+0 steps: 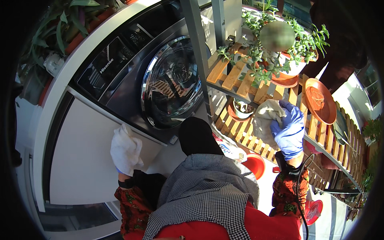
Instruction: The person wipes the exterior of a front-loading washing machine and the adjacent countertop using a white cloth. They clean the glass door, control panel, and surrounding surfaces in a repetitive wiping motion.
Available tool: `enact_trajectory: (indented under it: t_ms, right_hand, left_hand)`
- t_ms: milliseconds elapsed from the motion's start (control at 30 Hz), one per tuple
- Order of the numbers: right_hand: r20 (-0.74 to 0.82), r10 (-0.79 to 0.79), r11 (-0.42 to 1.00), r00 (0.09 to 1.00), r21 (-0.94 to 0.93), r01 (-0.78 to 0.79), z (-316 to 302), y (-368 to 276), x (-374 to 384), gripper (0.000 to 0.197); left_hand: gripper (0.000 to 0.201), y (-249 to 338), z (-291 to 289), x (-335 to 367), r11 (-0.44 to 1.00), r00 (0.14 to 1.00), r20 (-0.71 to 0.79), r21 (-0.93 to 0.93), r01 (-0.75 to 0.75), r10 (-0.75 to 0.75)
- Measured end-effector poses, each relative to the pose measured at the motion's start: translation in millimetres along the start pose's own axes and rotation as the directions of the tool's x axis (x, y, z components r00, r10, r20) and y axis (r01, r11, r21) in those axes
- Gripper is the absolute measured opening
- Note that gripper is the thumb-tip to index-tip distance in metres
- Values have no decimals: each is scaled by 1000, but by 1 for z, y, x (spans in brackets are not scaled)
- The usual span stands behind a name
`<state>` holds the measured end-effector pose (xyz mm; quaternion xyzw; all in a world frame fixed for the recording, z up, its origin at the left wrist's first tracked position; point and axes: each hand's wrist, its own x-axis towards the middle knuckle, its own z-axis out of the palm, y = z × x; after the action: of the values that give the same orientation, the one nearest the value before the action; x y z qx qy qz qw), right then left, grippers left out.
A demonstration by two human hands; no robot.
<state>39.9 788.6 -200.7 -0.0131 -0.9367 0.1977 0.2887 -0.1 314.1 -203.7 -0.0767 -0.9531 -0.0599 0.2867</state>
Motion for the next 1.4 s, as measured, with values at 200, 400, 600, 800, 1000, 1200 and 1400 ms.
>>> enact_trajectory:
  t_ms: [200,400,600,800,1000,1200,1400]
  right_hand:
    - [-36,-107,994,994,28,108,-2,-4,-2,42]
    - [-182,-277,960,943,-3,281,14,-6,-2,42]
    - [-260,-200,975,945,43,219,24,-10,-8,33]
    - [131,199,840,971,488,-238,60,-38,-37,22]
    - [389,160,348,907,838,-421,141,-67,-43,34]
    - [743,43,78,667,663,-744,158,-120,-31,49]
    - [585,-560,259,587,796,-547,164,-168,-41,50]
  left_hand:
    - [33,24,-15,26,989,997,68,-147,-28,38]
    - [33,13,27,48,987,986,-63,-21,-158,156]
    - [51,-10,112,113,722,972,235,-671,170,-11]
    - [52,37,87,88,979,929,366,-202,20,57]
    - [47,9,92,2,800,973,212,-598,54,92]
    - [48,18,82,-17,779,882,449,-498,380,-143]
    - [41,34,80,-41,540,928,363,-766,350,-85]
